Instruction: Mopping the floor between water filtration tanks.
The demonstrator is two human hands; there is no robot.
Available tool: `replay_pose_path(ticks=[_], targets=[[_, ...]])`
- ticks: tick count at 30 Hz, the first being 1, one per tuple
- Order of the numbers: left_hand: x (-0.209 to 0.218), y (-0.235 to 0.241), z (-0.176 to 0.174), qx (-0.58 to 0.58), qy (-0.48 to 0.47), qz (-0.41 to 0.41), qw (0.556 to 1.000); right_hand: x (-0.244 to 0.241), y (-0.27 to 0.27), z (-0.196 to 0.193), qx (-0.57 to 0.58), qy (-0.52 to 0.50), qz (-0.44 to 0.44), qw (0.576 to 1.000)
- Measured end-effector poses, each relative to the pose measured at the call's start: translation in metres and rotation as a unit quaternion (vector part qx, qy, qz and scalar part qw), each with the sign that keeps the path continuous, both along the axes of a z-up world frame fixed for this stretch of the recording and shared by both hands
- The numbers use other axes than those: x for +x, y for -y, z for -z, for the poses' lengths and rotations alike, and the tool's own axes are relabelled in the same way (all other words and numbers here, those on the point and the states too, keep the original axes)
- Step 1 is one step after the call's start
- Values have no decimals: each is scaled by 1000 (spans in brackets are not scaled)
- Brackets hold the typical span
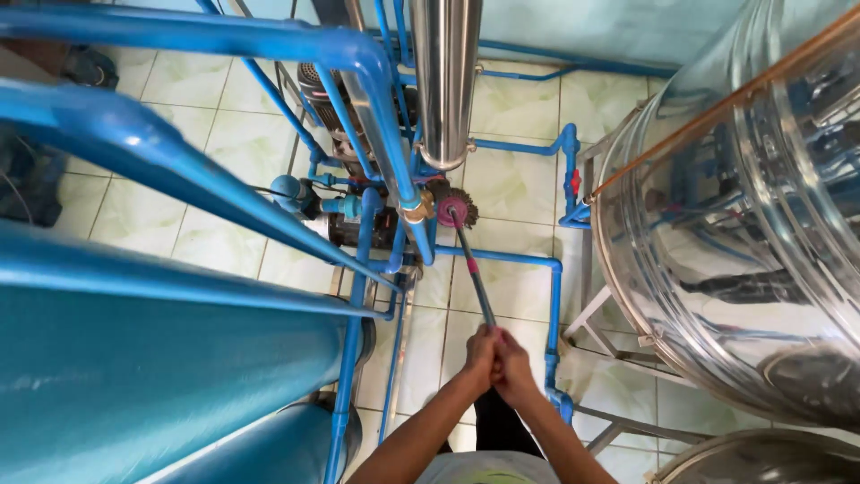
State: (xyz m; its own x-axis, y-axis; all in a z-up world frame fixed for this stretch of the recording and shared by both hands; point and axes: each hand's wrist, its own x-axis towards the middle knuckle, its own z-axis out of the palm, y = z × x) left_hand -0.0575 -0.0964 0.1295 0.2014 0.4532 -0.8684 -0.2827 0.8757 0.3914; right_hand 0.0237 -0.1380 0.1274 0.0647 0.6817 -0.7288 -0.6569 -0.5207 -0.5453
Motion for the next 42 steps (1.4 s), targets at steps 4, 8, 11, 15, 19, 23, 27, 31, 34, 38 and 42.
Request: replay_pose_path(ticks=[4,8,11,15,19,23,27,31,34,38,42], targets=[[-8,-27,45,9,-33,82,996,-9,-22,28,6,-74,34,997],[18,-95,116,31,-19,84,996,15,-95,57,-3,-54,49,997],[40,-149,127,49,-16,79,996,39,-146,77,10,-52,39,998],[72,-180,131,22,-7,69,997,85,-175,134,-2,-116,19,993],[87,-156,147,-22,50,85,995,112,-150,128,-93,-98,-49,990],[108,-133,116,-5,149,91,985,125,-137,-1,-120,-49,-62,990],[142,-138,31,-18,222,1,975,166,-137,-28,-74,-71,-49,994],[176,-141,-3,32,163,-5,986,196,-136,-63,-51,-95,-35,994],[183,-148,-57,60,188,-22,980,199,-142,-114,-28,-65,-16,997],[186,-173,-110,37,116,-31,992,200,-160,-133,-30,-48,-2,998],[192,-215,-113,68,161,-14,985,201,-199,-134,11,-25,10,1000]])
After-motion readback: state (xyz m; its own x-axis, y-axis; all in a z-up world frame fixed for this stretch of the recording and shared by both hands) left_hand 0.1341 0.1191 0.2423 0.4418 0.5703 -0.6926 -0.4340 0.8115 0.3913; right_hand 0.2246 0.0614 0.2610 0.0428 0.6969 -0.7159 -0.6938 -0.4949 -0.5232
